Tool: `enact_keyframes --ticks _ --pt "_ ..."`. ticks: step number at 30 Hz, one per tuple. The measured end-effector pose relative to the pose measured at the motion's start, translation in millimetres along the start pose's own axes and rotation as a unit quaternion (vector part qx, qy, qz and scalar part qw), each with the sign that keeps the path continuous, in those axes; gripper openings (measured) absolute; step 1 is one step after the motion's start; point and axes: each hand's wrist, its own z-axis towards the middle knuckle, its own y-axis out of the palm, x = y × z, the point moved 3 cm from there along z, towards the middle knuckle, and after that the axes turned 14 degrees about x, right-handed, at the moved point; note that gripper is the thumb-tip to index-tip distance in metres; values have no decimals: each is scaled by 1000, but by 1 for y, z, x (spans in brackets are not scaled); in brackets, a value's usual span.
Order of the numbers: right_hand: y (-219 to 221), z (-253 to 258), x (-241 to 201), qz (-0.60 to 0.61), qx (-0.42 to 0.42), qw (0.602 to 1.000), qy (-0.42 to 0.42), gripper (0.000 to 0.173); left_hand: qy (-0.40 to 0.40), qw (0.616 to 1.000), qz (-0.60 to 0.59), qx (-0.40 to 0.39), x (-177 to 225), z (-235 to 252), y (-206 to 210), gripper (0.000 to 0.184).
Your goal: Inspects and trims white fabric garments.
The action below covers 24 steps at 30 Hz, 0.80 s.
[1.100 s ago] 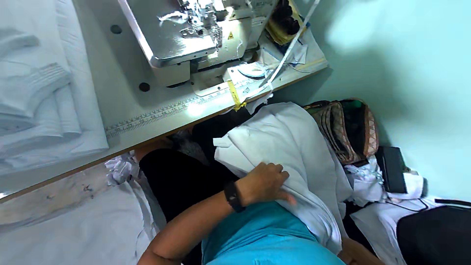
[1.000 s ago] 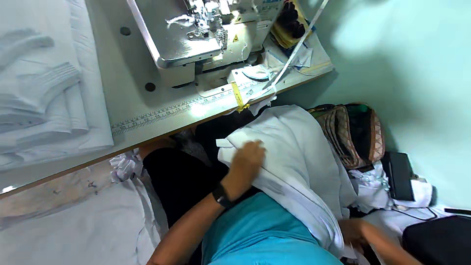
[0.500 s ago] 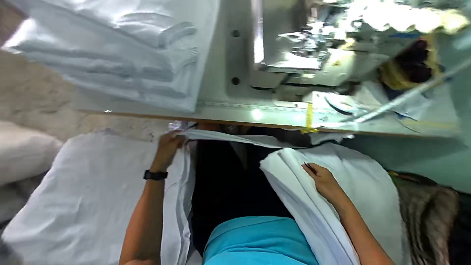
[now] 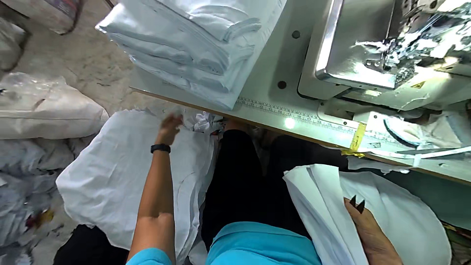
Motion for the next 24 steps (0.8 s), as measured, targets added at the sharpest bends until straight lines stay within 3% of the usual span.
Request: enact_keyframes --ticks 1,3,6,8,10,12,15,17,19,21,24 --pt "4 1 0 64 -62 996 -28 20 21 993 85 -84 -1 -1 13 52" --pt "22 -4 -11 88 -212 970 -87 33 83 953 211 -202 21 -13 32 42" --pt "64 -20 -24 -67 -380 915 -117 42 126 908 196 -348 82 -50 33 30" --pt "89 -14 -26 -183 -430 879 -94 42 246 904 90 -337 128 -75 21 25" --pt "108 -2 -40 -216 -434 869 -95 33 368 895 17 -250 172 -85 19 23" --pt "123 8 -64 -203 -398 881 -158 29 469 874 0 -126 205 -83 23 21" --pt "139 34 -100 -228 -249 859 -385 24 563 825 34 -26 247 -75 38 22" --pt "145 58 -118 -251 -92 815 -514 19 605 792 79 -26 281 -76 60 22" --pt "150 81 -128 -252 64 764 -590 16 627 764 142 -45 314 -72 90 23" --pt "156 100 -129 -260 178 727 -610 23 634 744 202 -58 339 -58 125 25" --pt "162 107 -125 -274 251 689 -622 30 606 742 276 -71 362 -32 176 29"
